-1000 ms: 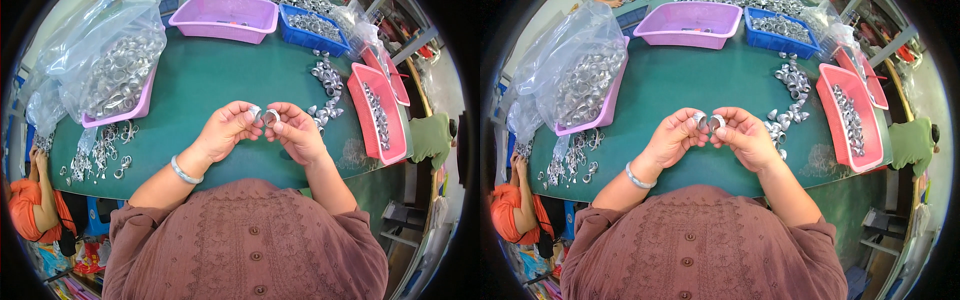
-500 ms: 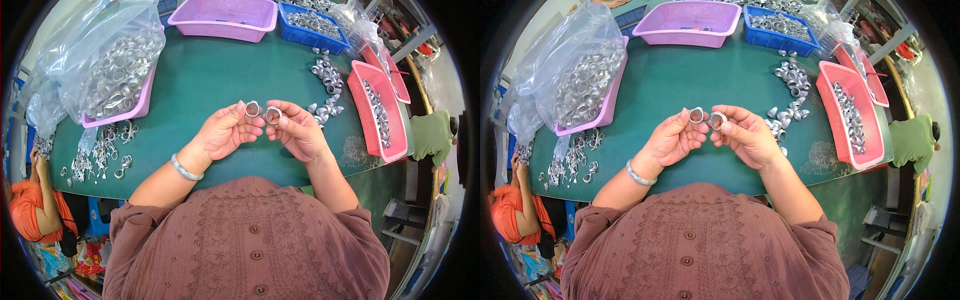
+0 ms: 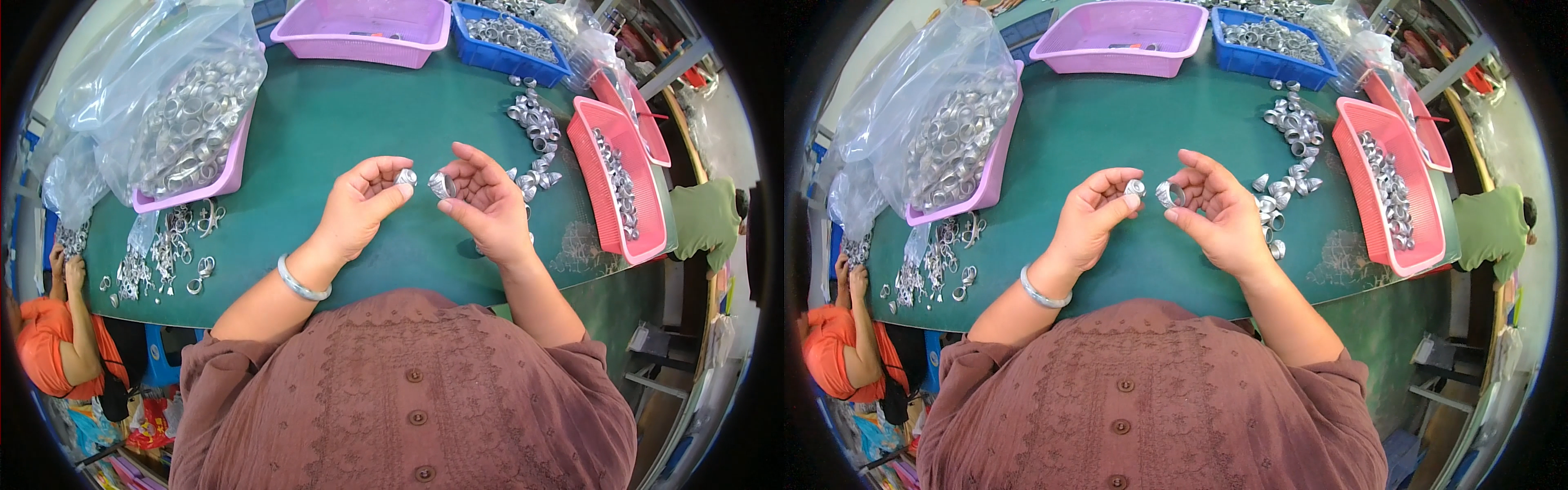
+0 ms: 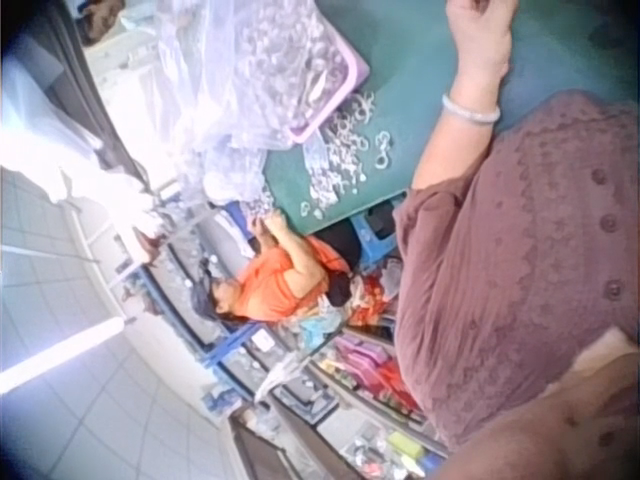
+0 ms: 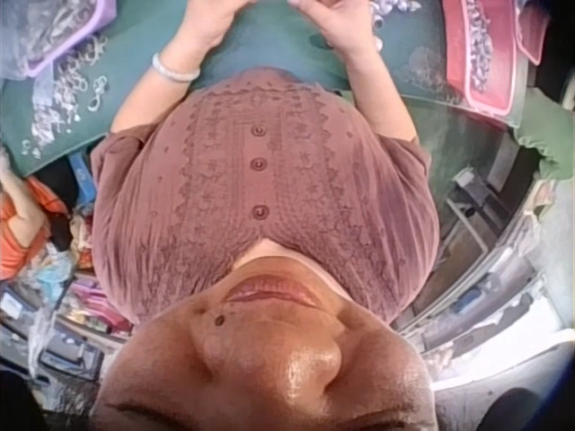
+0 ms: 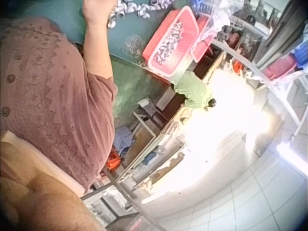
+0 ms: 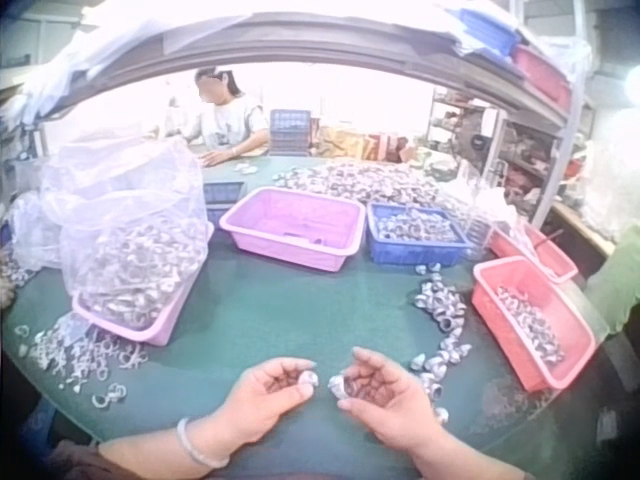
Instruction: The person picks up metal rings from the table, rotates them, and turns them over by hand.
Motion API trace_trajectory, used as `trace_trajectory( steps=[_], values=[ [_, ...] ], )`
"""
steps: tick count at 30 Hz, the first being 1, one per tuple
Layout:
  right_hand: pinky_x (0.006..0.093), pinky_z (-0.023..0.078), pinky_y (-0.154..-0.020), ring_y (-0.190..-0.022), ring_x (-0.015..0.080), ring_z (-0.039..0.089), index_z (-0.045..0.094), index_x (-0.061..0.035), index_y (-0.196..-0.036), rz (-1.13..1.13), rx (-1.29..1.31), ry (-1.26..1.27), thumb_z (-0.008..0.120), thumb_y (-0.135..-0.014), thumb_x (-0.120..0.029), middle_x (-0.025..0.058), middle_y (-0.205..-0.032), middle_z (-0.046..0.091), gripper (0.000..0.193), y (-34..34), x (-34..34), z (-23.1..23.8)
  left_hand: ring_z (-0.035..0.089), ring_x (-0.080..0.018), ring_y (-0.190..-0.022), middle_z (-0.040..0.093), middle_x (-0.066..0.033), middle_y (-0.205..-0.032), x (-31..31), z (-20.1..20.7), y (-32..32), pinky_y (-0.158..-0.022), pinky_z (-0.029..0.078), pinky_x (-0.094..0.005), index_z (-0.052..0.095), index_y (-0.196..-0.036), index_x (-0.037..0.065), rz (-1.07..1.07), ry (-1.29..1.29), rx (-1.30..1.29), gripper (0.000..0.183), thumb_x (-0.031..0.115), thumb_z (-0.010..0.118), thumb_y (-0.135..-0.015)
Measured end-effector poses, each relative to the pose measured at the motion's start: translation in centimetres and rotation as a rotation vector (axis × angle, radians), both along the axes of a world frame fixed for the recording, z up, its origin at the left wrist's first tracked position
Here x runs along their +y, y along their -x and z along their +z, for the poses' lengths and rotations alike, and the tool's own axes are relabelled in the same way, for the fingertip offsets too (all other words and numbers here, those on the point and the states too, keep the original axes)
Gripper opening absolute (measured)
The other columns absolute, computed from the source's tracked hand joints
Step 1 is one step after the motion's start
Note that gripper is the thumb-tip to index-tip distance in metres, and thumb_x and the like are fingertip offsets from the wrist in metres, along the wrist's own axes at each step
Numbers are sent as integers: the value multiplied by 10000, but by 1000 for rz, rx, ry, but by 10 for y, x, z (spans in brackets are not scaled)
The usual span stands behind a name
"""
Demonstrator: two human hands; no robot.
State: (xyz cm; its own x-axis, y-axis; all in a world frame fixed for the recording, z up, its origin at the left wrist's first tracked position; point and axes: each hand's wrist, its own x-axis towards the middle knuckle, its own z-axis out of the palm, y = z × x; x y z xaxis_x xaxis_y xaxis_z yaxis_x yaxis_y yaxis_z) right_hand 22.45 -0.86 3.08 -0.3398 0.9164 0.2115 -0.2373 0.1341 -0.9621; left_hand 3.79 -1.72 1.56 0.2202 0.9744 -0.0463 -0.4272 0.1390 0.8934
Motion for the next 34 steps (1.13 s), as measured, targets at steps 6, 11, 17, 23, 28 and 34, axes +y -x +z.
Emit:
trace_trajectory(
  steps=[6, 11, 17, 23, 28, 34],
  values=[
    [225, 406, -735, -843, 102, 489, 355, -18, -1294, -115, -318, -319, 632, -707, 79, 72, -1028, 529, 657, -4, 0, -3, 524, -104, -775, 542, -20, -842, 1, 0, 1, -706, 433, -228, 507, -1154, 28, 224, -601, 636, 454, -49, 621, -721],
    [226, 393, -743, -838, 103, 480, 355, -19, -1295, -134, -342, -351, 638, -703, 74, 66, -1025, 528, 663, -4, -1, -3, 521, -122, -744, 567, -47, -839, 0, 2, 1, -700, 442, -260, 350, -1297, 58, 295, -740, 772, 710, -20, 669, -667],
    [227, 409, -724, -818, 105, 487, 396, -26, -1265, -162, -362, -369, 642, -695, 69, 61, -1002, 543, 628, -3, -1, -3, 527, -137, -718, 575, -50, -831, -2, 5, 0, -688, 447, -260, 332, -1310, 58, 320, -772, 814, 746, -18, 675, -651],
    [231, 433, -705, -811, 113, 519, 454, -18, -1215, -142, -246, -270, 621, -727, 57, 62, -977, 564, 521, -1, -2, -3, 538, -136, -731, 582, -49, -847, -3, 8, 1, -696, 447, -248, 369, -1289, 50, 320, -785, 808, 667, -11, 662, -693],
    [238, 456, -675, -784, 127, 561, 512, 4, -1147, -13, 3, 175, 552, -841, -28, 72, -941, 592, 310, -4, -2, 3, 571, -148, -814, 593, -75, -944, 1, 2, 7, -747, 468, -254, 435, -1231, 19, -19, -204, 102, 393, 90, 543, -859],
    [248, 469, -643, -746, 159, 582, 536, -4, -1116, 137, 250, 388, 514, -887, -116, 98, -936, 614, 256, -7, 1, 7, 580, -173, -878, 593, -106, -1002, 3, -1, 11, -800, 480, -305, 459, -1208, 7, -261, -25, -308, 328, 147, 476, -912]
  ],
)
